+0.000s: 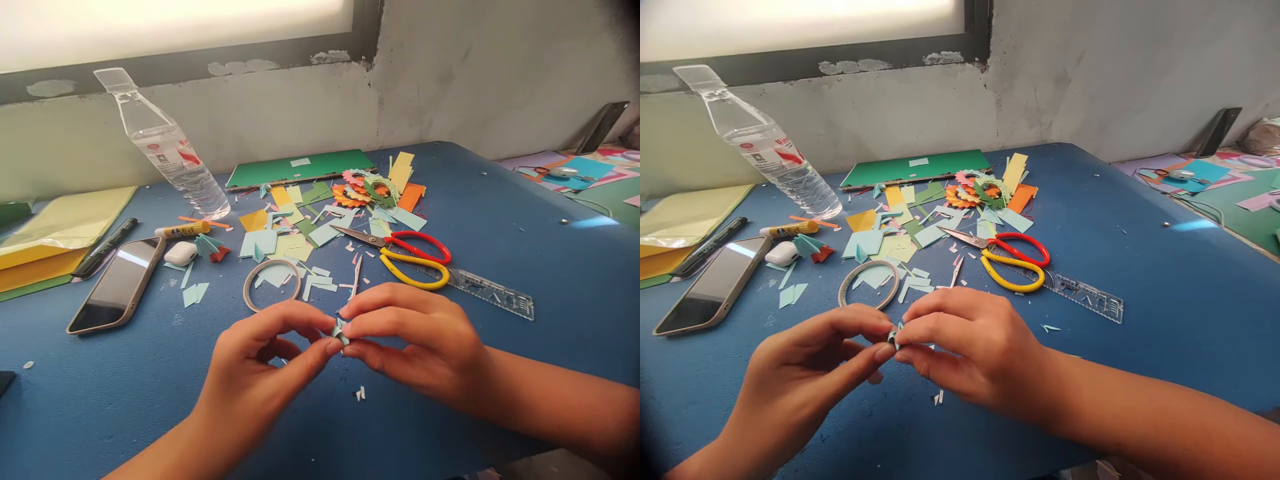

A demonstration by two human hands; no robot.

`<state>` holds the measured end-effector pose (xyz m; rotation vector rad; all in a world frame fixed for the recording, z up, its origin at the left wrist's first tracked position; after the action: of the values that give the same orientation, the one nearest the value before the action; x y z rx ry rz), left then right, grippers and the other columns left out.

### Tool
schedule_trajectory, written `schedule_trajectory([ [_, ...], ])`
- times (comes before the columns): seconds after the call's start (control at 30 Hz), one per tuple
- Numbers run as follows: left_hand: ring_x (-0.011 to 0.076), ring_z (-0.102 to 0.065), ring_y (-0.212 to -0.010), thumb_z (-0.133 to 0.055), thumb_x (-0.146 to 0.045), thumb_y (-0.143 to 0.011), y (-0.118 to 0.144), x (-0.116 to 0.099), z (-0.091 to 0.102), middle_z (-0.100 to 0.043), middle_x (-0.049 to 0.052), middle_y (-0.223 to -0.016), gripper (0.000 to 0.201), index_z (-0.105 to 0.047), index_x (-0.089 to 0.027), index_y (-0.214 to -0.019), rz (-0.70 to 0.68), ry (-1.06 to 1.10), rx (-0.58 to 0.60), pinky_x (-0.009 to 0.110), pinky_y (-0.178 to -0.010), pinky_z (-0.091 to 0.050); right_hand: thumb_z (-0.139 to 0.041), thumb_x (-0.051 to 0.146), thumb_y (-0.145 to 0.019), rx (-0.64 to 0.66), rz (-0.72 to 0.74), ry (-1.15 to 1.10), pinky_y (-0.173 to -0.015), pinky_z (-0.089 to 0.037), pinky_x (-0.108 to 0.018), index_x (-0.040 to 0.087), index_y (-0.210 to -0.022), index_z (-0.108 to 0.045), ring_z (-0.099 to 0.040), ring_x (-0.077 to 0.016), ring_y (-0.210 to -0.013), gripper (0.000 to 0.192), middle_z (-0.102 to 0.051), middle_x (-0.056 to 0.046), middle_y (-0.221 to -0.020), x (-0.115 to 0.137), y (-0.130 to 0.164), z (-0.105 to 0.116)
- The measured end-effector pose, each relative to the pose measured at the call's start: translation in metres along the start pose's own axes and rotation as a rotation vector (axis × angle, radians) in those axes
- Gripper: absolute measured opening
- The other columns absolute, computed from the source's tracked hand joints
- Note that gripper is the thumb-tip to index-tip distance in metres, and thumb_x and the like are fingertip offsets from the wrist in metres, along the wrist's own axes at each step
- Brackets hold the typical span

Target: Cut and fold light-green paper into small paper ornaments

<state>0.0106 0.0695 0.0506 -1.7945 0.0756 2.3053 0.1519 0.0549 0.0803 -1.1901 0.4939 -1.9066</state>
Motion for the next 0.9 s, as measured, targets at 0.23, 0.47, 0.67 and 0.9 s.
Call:
schedule_trajectory([
  [0.23, 0.0109, -0.062, -0.055, -0.073, -0.007, -0.067, -0.004, 0.011, -0.008, -0.066, -0.003, -0.068, 0.015, -0.073, -0.022, -0.069, 0.165, 0.225, 0.079, 0.016, -0.043, -0.055, -0.059, 0.009, -0.086, 0.033, 0.001, -0.097, -0.076, -0.052, -0.017, 0.013, -0.087, -0.065, -0.064, -0.0110, -0.081, 0.007, -0.066, -0.008, -0.085, 0.002, 0.001, 0.001],
  [0.47, 0.0103, -0.062, -0.057, -0.072, -0.007, -0.068, -0.002, 0.008, -0.009, -0.067, -0.003, -0.070, 0.015, -0.073, -0.022, -0.069, 0.149, 0.232, 0.122, 0.014, -0.045, -0.055, -0.058, 0.007, -0.086, 0.073, 0.027, -0.123, -0.072, -0.051, -0.016, 0.009, -0.088, -0.067, -0.063, -0.0105, -0.077, 0.010, -0.065, -0.010, -0.085, 0.007, 0.000, -0.001],
  [0.67, 0.0107, -0.062, -0.057, -0.071, -0.012, -0.071, 0.000, 0.011, -0.006, -0.069, -0.001, -0.073, 0.012, -0.072, -0.022, -0.076, 0.148, 0.110, 0.097, 0.014, -0.045, -0.053, -0.062, 0.007, -0.082, 0.025, -0.001, -0.097, -0.075, -0.052, -0.018, 0.014, -0.086, -0.063, -0.064, -0.0114, -0.080, 0.009, -0.067, -0.007, -0.084, 0.003, -0.001, 0.000],
  [0.9, 0.0088, -0.058, -0.053, -0.069, -0.018, -0.075, 0.000, 0.017, -0.009, -0.068, -0.002, -0.073, 0.010, -0.072, -0.025, -0.082, 0.209, 0.154, 0.126, 0.014, -0.045, -0.053, -0.060, 0.006, -0.079, -0.021, -0.066, -0.103, -0.073, -0.053, -0.020, 0.017, -0.085, -0.060, -0.064, -0.0119, -0.079, 0.013, -0.067, -0.005, -0.083, -0.001, -0.004, 0.001],
])
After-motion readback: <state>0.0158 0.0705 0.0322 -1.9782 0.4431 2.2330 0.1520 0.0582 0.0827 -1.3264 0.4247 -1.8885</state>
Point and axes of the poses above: each hand's wrist, its own y-axis away from the middle knuckle, its own z-axis out of the back of the hand, x = y × z, the point moved 8 cm from there along -y, towards the middle knuckle
